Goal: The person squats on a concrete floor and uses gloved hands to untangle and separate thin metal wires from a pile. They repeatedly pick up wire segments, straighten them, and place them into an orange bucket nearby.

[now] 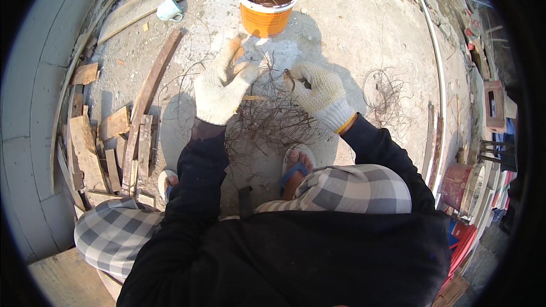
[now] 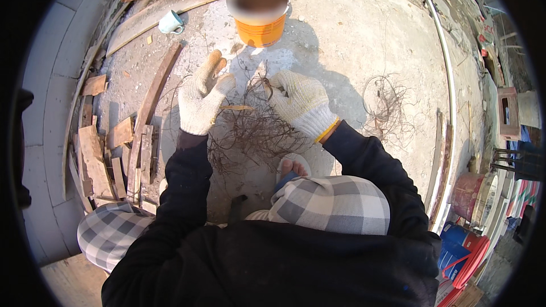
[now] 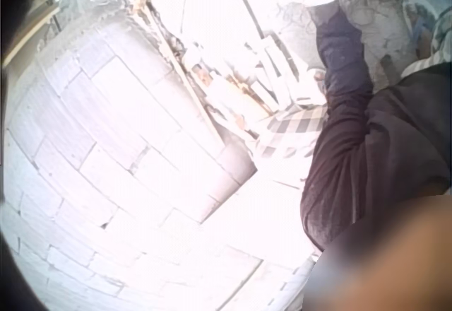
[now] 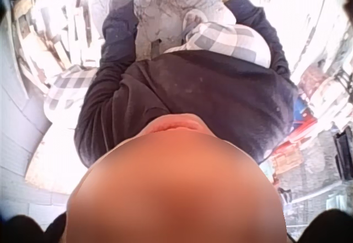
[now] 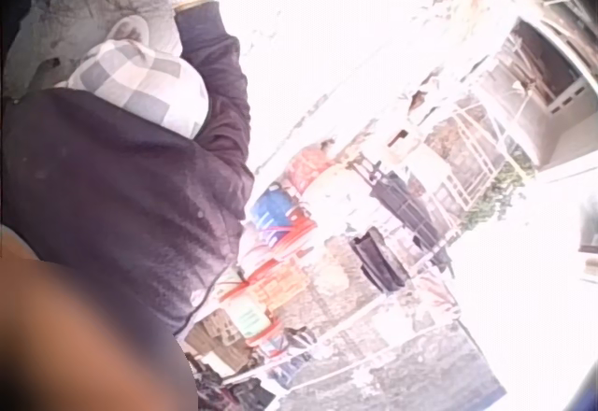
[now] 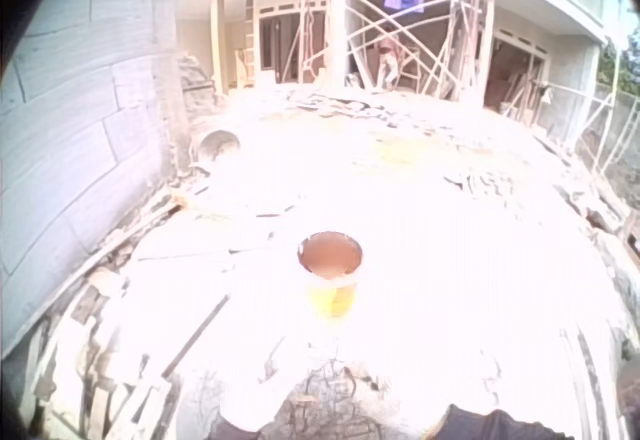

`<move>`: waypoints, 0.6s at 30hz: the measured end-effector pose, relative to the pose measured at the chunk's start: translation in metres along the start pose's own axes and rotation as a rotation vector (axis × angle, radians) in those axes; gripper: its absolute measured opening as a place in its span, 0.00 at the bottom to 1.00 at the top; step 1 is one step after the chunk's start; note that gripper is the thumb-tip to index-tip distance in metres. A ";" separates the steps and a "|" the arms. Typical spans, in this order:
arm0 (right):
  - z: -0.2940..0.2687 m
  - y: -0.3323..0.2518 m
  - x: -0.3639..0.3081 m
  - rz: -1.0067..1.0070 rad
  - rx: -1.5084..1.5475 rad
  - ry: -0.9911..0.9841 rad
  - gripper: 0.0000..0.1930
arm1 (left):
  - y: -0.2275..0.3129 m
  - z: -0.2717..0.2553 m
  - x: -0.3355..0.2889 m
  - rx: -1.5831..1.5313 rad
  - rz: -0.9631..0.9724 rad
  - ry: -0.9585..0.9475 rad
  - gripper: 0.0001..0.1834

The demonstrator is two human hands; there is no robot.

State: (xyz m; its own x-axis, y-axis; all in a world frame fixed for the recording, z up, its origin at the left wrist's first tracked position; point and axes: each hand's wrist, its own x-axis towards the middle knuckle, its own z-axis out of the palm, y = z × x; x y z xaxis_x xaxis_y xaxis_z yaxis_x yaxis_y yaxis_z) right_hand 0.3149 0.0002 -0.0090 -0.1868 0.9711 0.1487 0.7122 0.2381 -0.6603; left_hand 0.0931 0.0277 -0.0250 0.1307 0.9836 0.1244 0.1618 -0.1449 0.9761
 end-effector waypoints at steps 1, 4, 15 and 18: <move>0.001 0.005 -0.002 0.068 0.048 0.011 0.11 | 0.000 -0.007 0.001 -0.511 -0.200 0.067 0.33; 0.010 0.014 -0.008 0.116 0.128 0.027 0.11 | 0.004 -0.006 0.005 -0.343 -0.091 0.267 0.26; 0.016 0.004 -0.012 0.061 0.097 0.057 0.09 | -0.005 0.037 -0.020 0.328 0.100 -0.140 0.20; 0.015 0.002 -0.015 -0.102 0.035 0.125 0.08 | -0.018 0.032 -0.017 0.198 0.120 -0.103 0.12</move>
State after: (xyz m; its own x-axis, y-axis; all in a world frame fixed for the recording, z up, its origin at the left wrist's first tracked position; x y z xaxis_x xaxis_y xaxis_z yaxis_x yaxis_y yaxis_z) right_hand 0.3090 -0.0146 -0.0235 -0.1695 0.9370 0.3056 0.6697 0.3370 -0.6618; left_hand 0.1193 0.0101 -0.0502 0.2582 0.9433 0.2084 0.3262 -0.2881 0.9003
